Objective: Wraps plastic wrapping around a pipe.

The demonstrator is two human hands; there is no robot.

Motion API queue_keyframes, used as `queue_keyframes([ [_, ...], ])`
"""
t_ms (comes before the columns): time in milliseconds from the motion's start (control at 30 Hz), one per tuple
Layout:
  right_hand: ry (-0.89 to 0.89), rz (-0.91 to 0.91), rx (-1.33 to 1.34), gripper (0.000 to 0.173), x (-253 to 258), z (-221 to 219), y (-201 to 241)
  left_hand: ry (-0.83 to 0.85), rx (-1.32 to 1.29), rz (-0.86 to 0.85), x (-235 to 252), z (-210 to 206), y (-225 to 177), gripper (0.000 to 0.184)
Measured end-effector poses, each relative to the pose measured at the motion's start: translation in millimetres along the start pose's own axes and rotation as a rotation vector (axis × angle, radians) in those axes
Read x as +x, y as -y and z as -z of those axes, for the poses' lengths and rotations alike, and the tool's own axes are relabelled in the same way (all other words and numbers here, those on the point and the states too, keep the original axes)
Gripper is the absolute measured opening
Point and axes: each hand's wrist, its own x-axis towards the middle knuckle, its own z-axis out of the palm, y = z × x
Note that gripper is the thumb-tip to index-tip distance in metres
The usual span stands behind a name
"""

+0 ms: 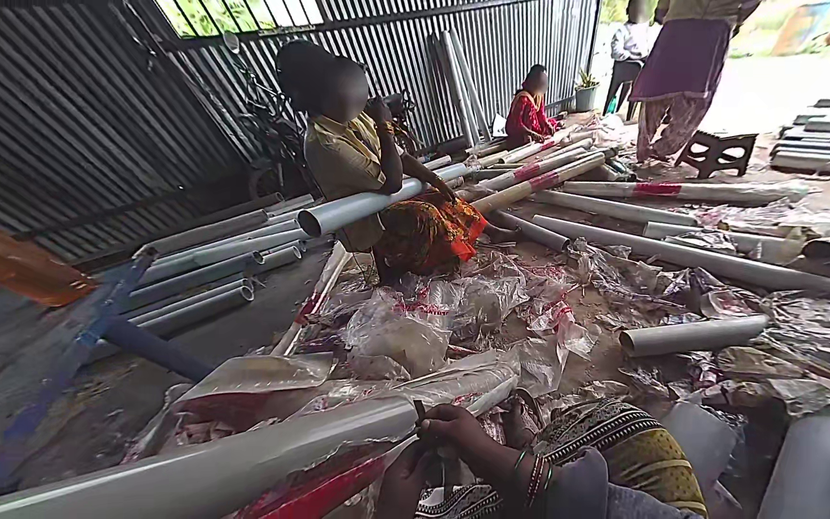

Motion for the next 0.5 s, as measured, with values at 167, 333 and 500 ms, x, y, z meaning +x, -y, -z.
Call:
queue_keyframes([
  [167,-0.004,0.010,0.074,0.010,0.9,1.7,-2.5,0.009,0.019,-0.019,0.0,-1.8,3.6,0.021],
  [333,-0.013,0.009,0.082,0.009,-0.2,2.4,0.2,0.021,0.046,-0.028,0.8,-3.6,7.0,0.022],
  [500,-0.056,0.019,0.131,0.009,0.2,5.6,2.2,0.019,0.112,-0.055,1.4,-4.6,6.6,0.031],
])
